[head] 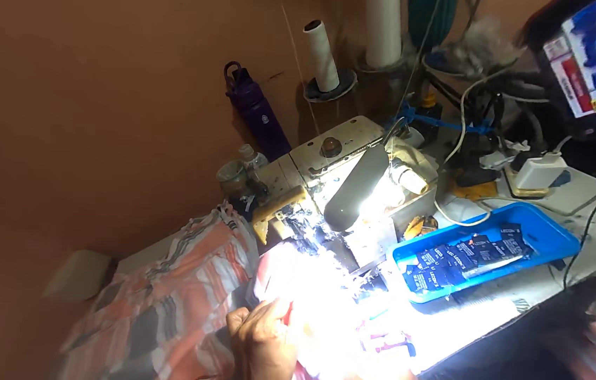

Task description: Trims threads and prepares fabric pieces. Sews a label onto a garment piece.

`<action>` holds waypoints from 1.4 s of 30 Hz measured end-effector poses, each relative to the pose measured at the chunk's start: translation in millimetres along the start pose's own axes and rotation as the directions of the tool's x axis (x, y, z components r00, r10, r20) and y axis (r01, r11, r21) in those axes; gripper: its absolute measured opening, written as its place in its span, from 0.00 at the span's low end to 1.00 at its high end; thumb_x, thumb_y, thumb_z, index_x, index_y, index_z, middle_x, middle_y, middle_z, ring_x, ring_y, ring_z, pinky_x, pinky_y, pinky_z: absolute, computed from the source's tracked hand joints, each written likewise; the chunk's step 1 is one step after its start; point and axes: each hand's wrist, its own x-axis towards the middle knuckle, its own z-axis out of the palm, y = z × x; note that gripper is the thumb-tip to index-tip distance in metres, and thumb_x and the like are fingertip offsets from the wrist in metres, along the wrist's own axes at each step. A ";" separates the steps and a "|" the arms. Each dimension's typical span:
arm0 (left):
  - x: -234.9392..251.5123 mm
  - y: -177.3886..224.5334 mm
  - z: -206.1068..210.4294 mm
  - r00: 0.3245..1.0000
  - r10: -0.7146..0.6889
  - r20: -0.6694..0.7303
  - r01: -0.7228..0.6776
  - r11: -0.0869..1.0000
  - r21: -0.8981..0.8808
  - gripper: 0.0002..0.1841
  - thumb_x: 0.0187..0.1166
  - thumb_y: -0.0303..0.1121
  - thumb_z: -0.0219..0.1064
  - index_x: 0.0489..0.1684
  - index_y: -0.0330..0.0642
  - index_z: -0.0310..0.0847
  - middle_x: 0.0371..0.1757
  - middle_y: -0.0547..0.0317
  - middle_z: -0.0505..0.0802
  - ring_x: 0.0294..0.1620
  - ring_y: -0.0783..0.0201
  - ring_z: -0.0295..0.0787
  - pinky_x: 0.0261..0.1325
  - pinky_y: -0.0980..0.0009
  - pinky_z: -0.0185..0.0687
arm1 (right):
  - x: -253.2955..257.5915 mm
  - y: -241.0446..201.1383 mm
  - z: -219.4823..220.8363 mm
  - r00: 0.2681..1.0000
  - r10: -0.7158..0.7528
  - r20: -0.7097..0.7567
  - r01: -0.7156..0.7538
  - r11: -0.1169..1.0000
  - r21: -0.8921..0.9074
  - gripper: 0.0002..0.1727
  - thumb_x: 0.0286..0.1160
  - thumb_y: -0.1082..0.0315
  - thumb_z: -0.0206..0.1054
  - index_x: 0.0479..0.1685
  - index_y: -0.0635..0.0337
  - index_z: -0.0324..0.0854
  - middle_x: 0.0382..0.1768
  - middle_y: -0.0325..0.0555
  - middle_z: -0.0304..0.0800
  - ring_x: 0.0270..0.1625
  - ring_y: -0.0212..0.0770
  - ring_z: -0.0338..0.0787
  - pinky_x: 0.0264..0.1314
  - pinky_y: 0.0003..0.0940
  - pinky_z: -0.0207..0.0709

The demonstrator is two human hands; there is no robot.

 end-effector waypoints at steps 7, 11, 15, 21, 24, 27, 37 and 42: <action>16.2 2.4 2.2 0.999 0.030 -0.039 -0.030 1.000 0.009 0.12 0.69 0.29 0.64 0.21 0.33 0.91 0.19 0.49 0.91 0.19 0.57 0.82 0.43 0.53 0.69 | 36.0 10.6 -2.5 0.992 -0.123 -0.028 0.121 0.991 -0.064 0.08 0.74 0.71 0.68 0.33 0.68 0.89 0.27 0.53 0.90 0.31 0.41 0.89 0.39 0.30 0.80; 5.5 9.0 -11.3 0.998 0.054 0.027 -0.054 0.998 0.011 0.10 0.61 0.28 0.66 0.14 0.33 0.88 0.16 0.49 0.89 0.19 0.57 0.83 0.46 0.53 0.69 | 24.3 3.8 20.1 0.995 -0.081 -0.054 0.089 0.984 0.157 0.07 0.72 0.79 0.67 0.36 0.77 0.88 0.32 0.61 0.91 0.37 0.43 0.90 0.47 0.27 0.81; 2.4 7.2 -13.5 0.998 0.051 0.043 -0.053 0.998 0.031 0.12 0.63 0.32 0.66 0.15 0.34 0.88 0.16 0.51 0.89 0.17 0.57 0.82 0.45 0.53 0.69 | 16.6 3.2 15.7 0.992 0.008 -0.129 0.003 0.997 0.082 0.07 0.71 0.76 0.69 0.35 0.74 0.90 0.30 0.57 0.91 0.33 0.38 0.88 0.44 0.23 0.79; -3.2 12.2 -5.7 1.000 0.022 -0.002 -0.021 0.998 0.060 0.10 0.62 0.29 0.67 0.18 0.33 0.90 0.16 0.49 0.89 0.17 0.56 0.81 0.45 0.52 0.68 | 20.3 -0.2 5.5 0.999 -0.013 -0.031 0.012 1.000 -0.010 0.07 0.72 0.76 0.68 0.36 0.73 0.90 0.29 0.59 0.92 0.31 0.45 0.90 0.39 0.32 0.81; -3.4 12.8 -8.6 1.000 0.018 0.008 -0.018 0.999 0.034 0.10 0.62 0.30 0.66 0.17 0.34 0.90 0.16 0.50 0.89 0.17 0.57 0.82 0.44 0.53 0.68 | 16.7 -1.2 6.7 0.997 -0.026 -0.075 0.027 1.000 0.013 0.06 0.71 0.77 0.68 0.36 0.74 0.90 0.31 0.59 0.93 0.36 0.42 0.91 0.46 0.26 0.81; -5.5 17.8 -11.8 0.999 0.032 0.015 -0.032 0.999 0.021 0.11 0.60 0.31 0.66 0.12 0.34 0.87 0.14 0.51 0.87 0.16 0.59 0.79 0.45 0.55 0.66 | 10.6 -4.2 -1.2 0.997 -0.014 -0.082 0.015 1.000 0.006 0.07 0.73 0.77 0.67 0.35 0.75 0.89 0.31 0.60 0.92 0.35 0.41 0.89 0.45 0.24 0.79; -0.9 15.8 0.7 1.000 -0.016 -0.025 0.017 1.000 0.026 0.12 0.64 0.29 0.64 0.16 0.32 0.90 0.18 0.48 0.91 0.20 0.58 0.85 0.46 0.59 0.72 | 14.3 22.1 10.4 0.996 0.056 -0.065 -0.051 0.996 0.074 0.09 0.76 0.75 0.65 0.39 0.73 0.90 0.34 0.58 0.93 0.39 0.43 0.92 0.48 0.32 0.83; 10.4 5.7 -5.0 0.998 0.064 -0.013 -0.064 0.998 -0.016 0.14 0.66 0.32 0.65 0.11 0.36 0.86 0.14 0.52 0.87 0.17 0.60 0.79 0.46 0.56 0.67 | 38.3 15.7 0.3 0.994 -0.074 -0.085 0.076 0.997 0.024 0.08 0.73 0.73 0.70 0.35 0.71 0.90 0.31 0.55 0.93 0.36 0.38 0.90 0.45 0.23 0.80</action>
